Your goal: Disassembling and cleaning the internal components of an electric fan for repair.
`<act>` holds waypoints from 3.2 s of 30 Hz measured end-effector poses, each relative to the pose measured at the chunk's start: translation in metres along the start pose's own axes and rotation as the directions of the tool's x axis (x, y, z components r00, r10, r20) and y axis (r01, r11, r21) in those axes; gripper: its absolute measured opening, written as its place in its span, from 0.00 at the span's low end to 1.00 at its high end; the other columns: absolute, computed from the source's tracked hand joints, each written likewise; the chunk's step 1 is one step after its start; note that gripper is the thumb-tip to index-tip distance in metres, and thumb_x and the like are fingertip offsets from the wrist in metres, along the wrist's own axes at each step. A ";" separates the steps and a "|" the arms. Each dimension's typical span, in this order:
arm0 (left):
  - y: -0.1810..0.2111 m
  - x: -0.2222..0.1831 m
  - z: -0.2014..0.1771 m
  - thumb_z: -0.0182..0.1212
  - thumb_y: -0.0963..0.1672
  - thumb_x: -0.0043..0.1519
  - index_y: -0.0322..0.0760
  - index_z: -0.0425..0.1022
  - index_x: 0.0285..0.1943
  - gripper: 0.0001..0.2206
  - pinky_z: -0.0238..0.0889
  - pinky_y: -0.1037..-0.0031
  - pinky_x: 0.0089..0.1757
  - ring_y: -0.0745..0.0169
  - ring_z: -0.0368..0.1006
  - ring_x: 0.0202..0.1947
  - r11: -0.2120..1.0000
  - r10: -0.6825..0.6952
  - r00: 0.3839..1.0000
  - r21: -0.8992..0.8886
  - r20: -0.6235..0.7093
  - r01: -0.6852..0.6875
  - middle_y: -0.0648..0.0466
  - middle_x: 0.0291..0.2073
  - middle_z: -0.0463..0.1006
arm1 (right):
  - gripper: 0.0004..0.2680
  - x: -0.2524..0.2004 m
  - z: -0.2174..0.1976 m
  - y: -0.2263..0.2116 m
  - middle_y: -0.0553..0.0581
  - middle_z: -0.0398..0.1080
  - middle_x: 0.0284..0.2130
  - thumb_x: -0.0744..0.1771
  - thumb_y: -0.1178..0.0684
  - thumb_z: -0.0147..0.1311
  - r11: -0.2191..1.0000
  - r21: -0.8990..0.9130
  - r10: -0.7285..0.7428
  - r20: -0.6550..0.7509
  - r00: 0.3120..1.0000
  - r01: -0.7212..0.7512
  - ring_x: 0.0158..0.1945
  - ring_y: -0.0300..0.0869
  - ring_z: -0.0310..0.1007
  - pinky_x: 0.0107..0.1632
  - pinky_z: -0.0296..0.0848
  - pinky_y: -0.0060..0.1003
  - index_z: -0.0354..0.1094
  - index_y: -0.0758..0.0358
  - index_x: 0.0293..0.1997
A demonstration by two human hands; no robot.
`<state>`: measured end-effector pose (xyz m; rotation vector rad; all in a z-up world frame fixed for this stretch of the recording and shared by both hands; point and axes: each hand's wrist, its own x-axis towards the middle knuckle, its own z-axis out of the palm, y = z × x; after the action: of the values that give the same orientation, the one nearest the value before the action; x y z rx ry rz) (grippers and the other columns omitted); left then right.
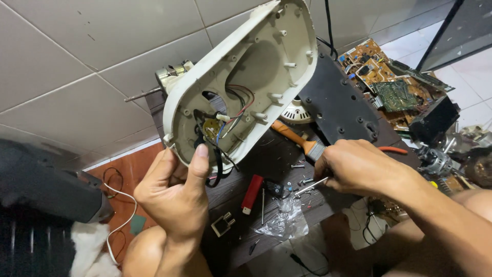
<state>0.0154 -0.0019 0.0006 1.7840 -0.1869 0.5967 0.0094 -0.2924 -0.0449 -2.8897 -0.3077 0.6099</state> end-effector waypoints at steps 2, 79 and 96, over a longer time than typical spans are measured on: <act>0.000 0.000 0.000 0.66 0.37 0.62 0.23 0.75 0.36 0.05 0.49 0.84 0.26 0.75 0.53 0.23 1.000 0.004 1.000 -0.001 -0.001 -0.004 0.59 0.24 0.65 | 0.08 -0.001 0.004 0.001 0.46 0.81 0.28 0.56 0.50 0.65 1.000 -0.007 -0.022 0.030 0.999 0.023 0.32 0.49 0.79 0.39 0.78 0.41 0.82 0.41 0.35; -0.008 -0.007 0.000 0.74 0.32 0.46 0.21 0.74 0.54 0.25 0.81 0.72 0.37 0.57 0.82 0.32 0.831 -0.214 0.904 -0.417 0.370 0.368 0.41 0.36 0.85 | 0.05 -0.010 -0.054 -0.096 0.48 0.75 0.25 0.61 0.66 0.63 0.444 0.686 -0.041 -0.626 0.779 0.576 0.21 0.30 0.60 0.23 0.58 0.24 0.80 0.68 0.36; -0.016 -0.007 0.002 0.79 0.41 0.43 0.31 0.75 0.56 0.29 0.72 0.72 0.48 0.63 0.79 0.41 0.875 -0.217 0.857 -0.296 0.467 0.382 0.50 0.40 0.84 | 0.07 -0.023 -0.059 -0.111 0.48 0.78 0.27 0.59 0.66 0.60 0.638 0.460 -0.092 -0.751 0.654 0.617 0.18 0.31 0.62 0.21 0.60 0.26 0.78 0.66 0.35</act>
<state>0.0165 -0.0006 -0.0169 1.4948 -0.2859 -0.0690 -0.0045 -0.1983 0.0401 -1.9889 -0.4493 -0.3761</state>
